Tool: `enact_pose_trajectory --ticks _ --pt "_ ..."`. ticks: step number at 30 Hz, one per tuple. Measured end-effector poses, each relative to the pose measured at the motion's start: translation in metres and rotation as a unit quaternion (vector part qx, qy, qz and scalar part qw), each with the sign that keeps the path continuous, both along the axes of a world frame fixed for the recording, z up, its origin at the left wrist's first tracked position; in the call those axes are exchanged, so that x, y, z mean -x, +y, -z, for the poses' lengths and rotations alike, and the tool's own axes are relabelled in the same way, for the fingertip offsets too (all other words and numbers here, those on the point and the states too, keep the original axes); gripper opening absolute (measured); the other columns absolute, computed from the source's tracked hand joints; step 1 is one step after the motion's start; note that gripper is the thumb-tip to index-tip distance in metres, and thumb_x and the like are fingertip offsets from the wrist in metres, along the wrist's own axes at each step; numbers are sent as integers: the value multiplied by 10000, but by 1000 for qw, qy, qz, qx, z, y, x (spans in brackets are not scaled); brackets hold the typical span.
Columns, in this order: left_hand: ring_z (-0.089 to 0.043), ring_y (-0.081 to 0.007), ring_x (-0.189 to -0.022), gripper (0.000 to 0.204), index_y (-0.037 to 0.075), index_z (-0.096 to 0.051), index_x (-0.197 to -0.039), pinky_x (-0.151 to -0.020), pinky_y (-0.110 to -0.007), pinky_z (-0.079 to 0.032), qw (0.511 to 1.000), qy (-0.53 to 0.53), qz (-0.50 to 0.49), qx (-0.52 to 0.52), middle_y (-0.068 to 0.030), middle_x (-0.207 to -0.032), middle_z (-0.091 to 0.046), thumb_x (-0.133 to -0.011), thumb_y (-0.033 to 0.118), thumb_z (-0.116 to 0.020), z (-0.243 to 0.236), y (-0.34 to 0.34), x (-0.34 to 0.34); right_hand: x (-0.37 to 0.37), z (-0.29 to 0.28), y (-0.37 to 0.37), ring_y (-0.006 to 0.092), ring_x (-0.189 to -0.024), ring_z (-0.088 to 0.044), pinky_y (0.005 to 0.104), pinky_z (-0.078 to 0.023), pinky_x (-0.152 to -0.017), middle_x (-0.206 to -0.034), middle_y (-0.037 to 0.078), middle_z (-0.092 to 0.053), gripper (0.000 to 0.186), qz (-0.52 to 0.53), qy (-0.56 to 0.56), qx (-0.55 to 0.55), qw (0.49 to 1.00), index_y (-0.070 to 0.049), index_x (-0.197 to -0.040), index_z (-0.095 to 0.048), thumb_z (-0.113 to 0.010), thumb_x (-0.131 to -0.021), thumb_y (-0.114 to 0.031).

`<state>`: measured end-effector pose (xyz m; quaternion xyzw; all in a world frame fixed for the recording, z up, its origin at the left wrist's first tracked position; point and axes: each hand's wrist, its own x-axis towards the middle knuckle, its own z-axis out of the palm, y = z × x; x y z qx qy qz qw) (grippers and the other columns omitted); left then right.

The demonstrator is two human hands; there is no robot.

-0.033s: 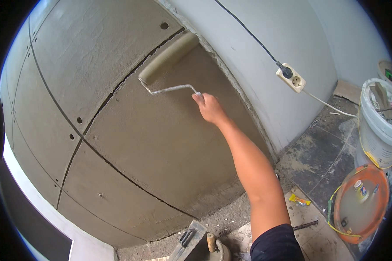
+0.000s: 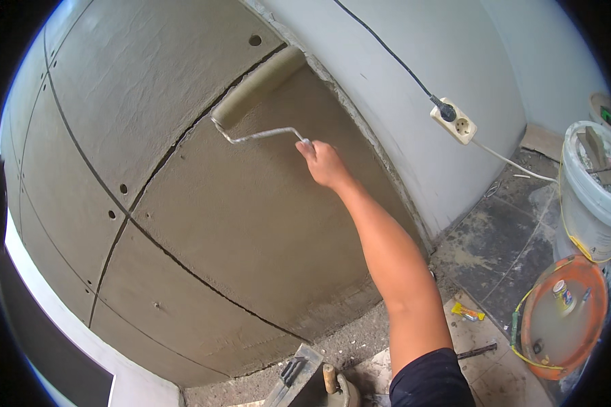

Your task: The person applies a gray wall coating to a curved wall using a trowel and a paint roller. They smooth the material with the trowel, then roll it evenly across the surface while seated on the floor.

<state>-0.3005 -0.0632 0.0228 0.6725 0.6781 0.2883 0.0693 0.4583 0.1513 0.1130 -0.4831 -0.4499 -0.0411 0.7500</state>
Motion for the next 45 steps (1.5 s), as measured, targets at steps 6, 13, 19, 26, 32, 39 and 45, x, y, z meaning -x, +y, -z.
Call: enact_pose_trajectory --ticks 6,13,19,26,32,39,45 --pt "-483 -127 -614 308 67 -569 -1163 -524 -300 -440 1000 20 24 2 -39 -767 -529 -1040 348 -546 -2 14 4 0 15 -10 314 -640 -480 437 -451 -651 -683 200 -522 676 -22 23 35 999 44 -792 -536 -477 -1017 -591" --pt "-526 -153 -619 360 18 -569 -1159 -535 -313 -463 998 35 48 15 -64 -778 -553 -1044 357 -532 -18 18 -22 10 146 -34 316 -658 -476 423 -450 -659 -721 203 -542 554 -37 52 72 995 33 -852 -544 -529 -1028 -493" --pt "-550 -149 -658 395 22 -551 -1245 -579 -309 -498 998 18 45 38 -71 -817 -569 -1046 362 -526 -26 16 -40 28 251 -63 356 -671 -512 429 -460 -668 -743 227 -566 502 -25 90 125 988 28 -876 -551 -549 -1027 -451" --pt "-539 -142 -663 400 25 -548 -1256 -583 -307 -498 997 16 28 66 -65 -821 -568 -1043 364 -534 -22 13 -40 39 367 -99 484 -766 -592 482 -464 -673 -791 266 -613 512 1 119 267 956 26 -901 -569 -564 -1009 -474" --pt "-575 -174 -652 434 4 -545 -1279 -573 -332 -501 996 56 30 66 -102 -813 -597 -1046 369 -513 -8 25 -29 49 433 -135 497 -831 -621 512 -484 -727 -846 296 -639 488 24 107 340 934 34 -940 -600 -549 -1014 -445" --pt "-601 -181 -648 397 56 -552 -1298 -590 -343 -513 997 44 45 40 -103 -778 -611 -1036 353 -528 18 35 -15 67 416 -169 536 -954 -621 591 -482 -807 -958 341 -656 476 80 115 495 857 4 -1028 -638 -496 -1027 -450" --pt "-580 -188 -665 435 34 -543 -1299 -602 -350 -504 995 -20 36 88 -111 -842 -613 -1036 381 -530 33 26 -15 60 356 -138 546 -951 -618 607 -484 -820 -956 343 -663 506 74 63 435 895 0 -1062 -642 -439 -1044 -463"
